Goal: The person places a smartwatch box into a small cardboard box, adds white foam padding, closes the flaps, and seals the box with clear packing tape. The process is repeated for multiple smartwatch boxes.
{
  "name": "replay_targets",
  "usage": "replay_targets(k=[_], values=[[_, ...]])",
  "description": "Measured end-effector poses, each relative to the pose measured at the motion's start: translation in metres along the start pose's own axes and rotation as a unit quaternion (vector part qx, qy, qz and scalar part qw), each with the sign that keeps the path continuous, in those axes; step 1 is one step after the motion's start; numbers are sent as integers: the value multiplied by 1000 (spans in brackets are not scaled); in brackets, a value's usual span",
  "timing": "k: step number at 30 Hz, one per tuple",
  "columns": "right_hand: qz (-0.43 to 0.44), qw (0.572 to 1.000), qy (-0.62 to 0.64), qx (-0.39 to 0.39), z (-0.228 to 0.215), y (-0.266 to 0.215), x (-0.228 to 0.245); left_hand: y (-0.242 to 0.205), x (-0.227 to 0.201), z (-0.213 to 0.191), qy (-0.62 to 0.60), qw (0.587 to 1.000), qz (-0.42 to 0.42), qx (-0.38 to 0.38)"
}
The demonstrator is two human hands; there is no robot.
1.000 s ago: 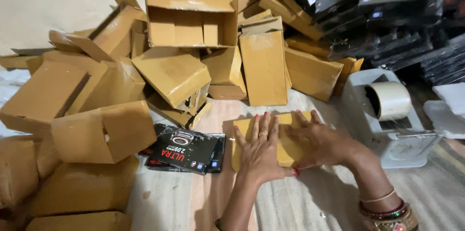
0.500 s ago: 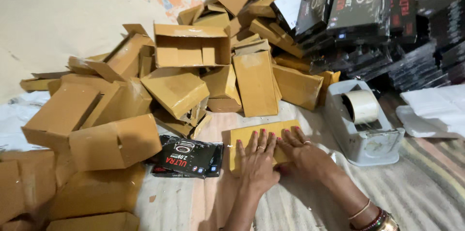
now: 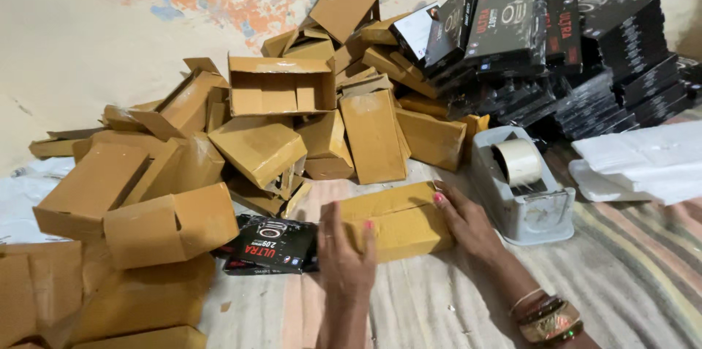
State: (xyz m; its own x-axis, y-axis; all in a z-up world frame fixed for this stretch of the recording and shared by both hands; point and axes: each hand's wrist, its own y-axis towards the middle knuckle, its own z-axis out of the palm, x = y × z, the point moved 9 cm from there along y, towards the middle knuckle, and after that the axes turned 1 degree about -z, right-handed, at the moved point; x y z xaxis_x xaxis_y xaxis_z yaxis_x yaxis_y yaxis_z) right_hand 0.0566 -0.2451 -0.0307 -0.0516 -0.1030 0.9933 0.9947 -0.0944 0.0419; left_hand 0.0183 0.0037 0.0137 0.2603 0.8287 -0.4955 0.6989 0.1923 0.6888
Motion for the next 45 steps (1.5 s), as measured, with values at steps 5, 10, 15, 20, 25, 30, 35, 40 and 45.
replay_targets(k=[5,10,15,20,25,30,35,40,45], values=[[-116,955,-273,-7,-11,16,14,-5,57,15,-50,983,-174,5],[-161,950,-268,0,-13,29,9,-6,66,15,-127,979,-155,-49],[-138,955,-263,-8,-16,22,5,-9,77,14,-231,948,-200,-93],[-131,979,-159,5,-14,30,10,-11,83,13,-503,840,-138,-149],[-97,995,-4,-30,-28,16,13,-2,89,18,-616,780,-106,24],[-217,957,-164,105,-1,-11,34,-19,66,43,-467,824,-149,284],[-279,839,-434,171,20,-20,43,-23,33,35,-202,926,-104,303],[-304,801,-484,178,46,-27,79,19,-26,6,-10,955,128,266],[-206,772,-562,211,66,-4,66,34,-31,30,47,910,64,407]])
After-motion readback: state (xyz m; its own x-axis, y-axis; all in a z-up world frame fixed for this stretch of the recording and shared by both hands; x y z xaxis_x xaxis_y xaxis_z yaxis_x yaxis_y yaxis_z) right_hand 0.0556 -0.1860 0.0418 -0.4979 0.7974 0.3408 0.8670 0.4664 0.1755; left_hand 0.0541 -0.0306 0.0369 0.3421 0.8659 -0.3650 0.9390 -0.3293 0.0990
